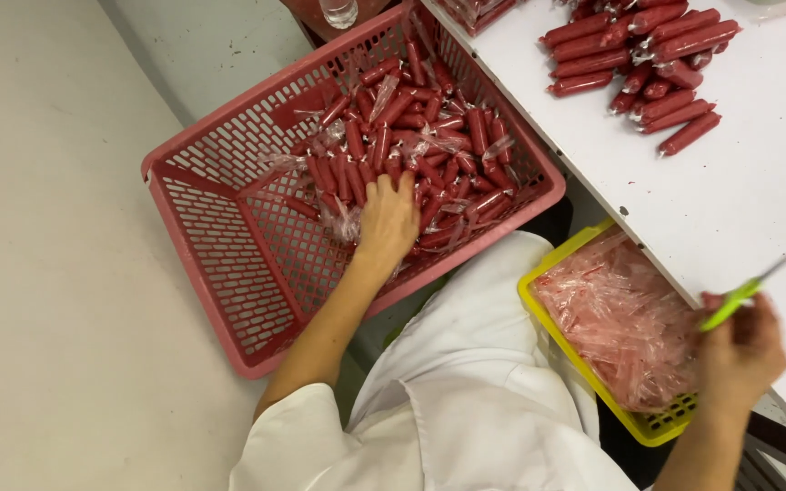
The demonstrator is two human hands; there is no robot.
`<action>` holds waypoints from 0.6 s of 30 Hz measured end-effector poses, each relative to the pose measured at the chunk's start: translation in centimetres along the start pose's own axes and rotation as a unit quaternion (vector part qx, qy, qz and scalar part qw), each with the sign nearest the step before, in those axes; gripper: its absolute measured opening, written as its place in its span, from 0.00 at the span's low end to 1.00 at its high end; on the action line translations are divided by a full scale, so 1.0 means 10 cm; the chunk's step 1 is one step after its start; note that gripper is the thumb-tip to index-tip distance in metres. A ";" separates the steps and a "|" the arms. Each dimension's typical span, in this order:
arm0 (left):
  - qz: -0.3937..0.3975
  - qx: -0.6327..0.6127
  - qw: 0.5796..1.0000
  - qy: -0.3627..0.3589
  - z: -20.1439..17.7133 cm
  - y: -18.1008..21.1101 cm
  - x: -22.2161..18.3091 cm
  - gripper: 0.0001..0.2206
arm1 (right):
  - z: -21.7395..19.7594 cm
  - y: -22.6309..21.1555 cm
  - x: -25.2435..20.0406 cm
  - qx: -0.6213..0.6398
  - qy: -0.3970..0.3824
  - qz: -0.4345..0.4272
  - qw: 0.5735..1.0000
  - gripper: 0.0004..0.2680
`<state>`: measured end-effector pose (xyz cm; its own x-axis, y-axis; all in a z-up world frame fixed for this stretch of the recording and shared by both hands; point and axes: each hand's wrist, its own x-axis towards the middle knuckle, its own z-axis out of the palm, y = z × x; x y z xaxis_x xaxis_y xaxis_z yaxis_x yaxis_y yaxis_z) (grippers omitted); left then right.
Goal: The person picks up several small sausages from a red basket and uses scissors to cut the plastic packaging off of them, dropping the waste into a yellow bin.
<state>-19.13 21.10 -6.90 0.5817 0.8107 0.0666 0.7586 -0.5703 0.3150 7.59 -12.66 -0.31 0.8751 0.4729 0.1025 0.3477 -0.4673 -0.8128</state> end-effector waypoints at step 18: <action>0.331 0.299 0.893 0.057 0.14 -0.66 -0.26 0.16 | 0.16 1.07 0.93 0.220 0.060 0.036 0.973 0.07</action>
<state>-25.21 22.57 -10.51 0.9534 0.2578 0.1569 0.2996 -0.8709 -0.3896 18.91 -12.09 -9.02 0.9342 0.3475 0.0803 0.1291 -0.1197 -0.9844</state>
